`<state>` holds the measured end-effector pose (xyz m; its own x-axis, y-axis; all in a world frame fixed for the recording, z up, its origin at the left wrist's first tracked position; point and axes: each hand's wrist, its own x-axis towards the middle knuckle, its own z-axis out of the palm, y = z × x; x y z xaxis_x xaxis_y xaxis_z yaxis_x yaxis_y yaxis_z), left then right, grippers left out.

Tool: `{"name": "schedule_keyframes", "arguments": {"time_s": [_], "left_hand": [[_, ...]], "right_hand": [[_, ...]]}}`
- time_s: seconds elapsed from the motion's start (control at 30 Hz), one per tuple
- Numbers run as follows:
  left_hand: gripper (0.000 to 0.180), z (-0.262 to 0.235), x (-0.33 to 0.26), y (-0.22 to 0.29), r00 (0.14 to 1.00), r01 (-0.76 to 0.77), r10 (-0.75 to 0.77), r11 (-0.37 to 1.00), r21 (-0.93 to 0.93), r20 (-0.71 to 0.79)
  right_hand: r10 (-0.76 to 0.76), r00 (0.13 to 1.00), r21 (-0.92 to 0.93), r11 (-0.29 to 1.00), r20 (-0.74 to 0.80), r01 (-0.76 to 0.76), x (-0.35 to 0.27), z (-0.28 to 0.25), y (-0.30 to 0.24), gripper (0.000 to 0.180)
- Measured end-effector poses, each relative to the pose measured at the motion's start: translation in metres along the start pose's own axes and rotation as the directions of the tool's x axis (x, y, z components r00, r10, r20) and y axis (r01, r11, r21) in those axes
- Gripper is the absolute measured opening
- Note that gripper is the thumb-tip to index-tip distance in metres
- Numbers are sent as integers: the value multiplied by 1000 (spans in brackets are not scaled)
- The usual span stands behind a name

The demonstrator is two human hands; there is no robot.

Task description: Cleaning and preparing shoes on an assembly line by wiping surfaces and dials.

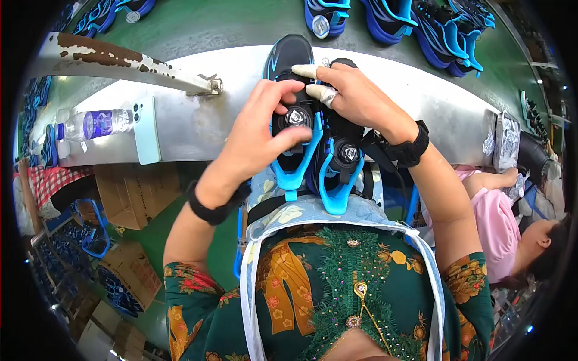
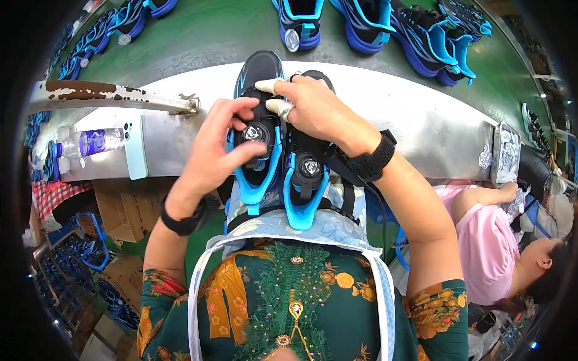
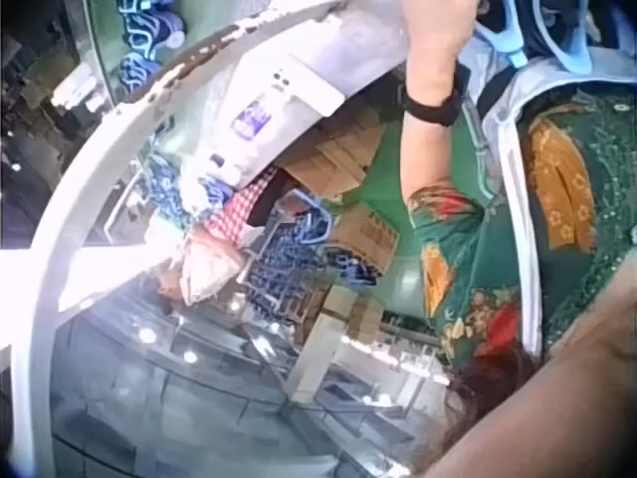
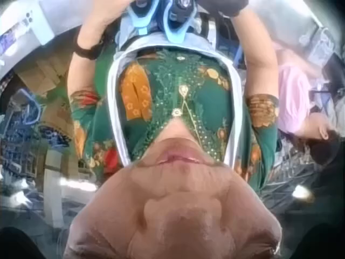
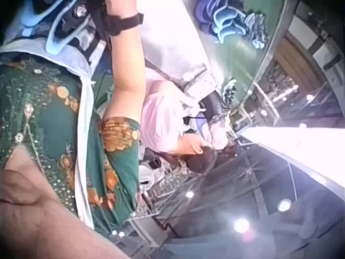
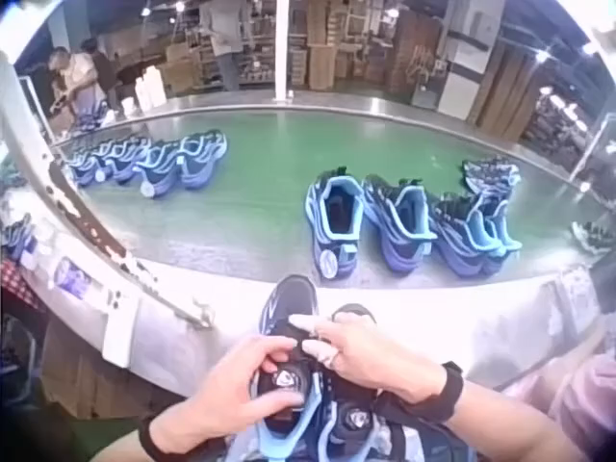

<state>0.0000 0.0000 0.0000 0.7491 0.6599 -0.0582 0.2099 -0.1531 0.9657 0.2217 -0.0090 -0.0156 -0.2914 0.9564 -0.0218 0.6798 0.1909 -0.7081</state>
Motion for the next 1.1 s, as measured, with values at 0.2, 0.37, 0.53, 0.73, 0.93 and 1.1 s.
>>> {"name": "schedule_keyframes", "arguments": {"time_s": [0.2, 0.37, 0.53, 0.73, 0.93, 1.1], "left_hand": [[54, -12, 17, -13, 951, -304, 280, 929, 210, 134], [54, 5, 11, -3, 963, -52, 127, 952, 302, -236], [56, -16, 19, -8, 973, -215, 205, 972, 93, 101], [23, 7, 4, -11, 927, -34, 193, 897, 440, -323], [31, -29, 21, -15, 970, -244, 226, 932, 269, 94], [38, 9, 1, -10, 907, 7, 137, 941, 339, -398]], "right_hand": [[-52, 998, -22, 998, -28, 52, 11, -8, 12, 36], [-68, 995, -36, 997, -74, 65, 10, -6, 11, 35], [-93, 993, 39, 995, -75, 96, 12, -5, 14, 34], [-75, 995, 0, 997, -70, 75, 14, -4, 18, 36], [-36, 998, -74, 997, -43, 32, 14, -4, 15, 39], [-4, 1000, -37, 999, -13, 3, 15, -5, 17, 40]]}}
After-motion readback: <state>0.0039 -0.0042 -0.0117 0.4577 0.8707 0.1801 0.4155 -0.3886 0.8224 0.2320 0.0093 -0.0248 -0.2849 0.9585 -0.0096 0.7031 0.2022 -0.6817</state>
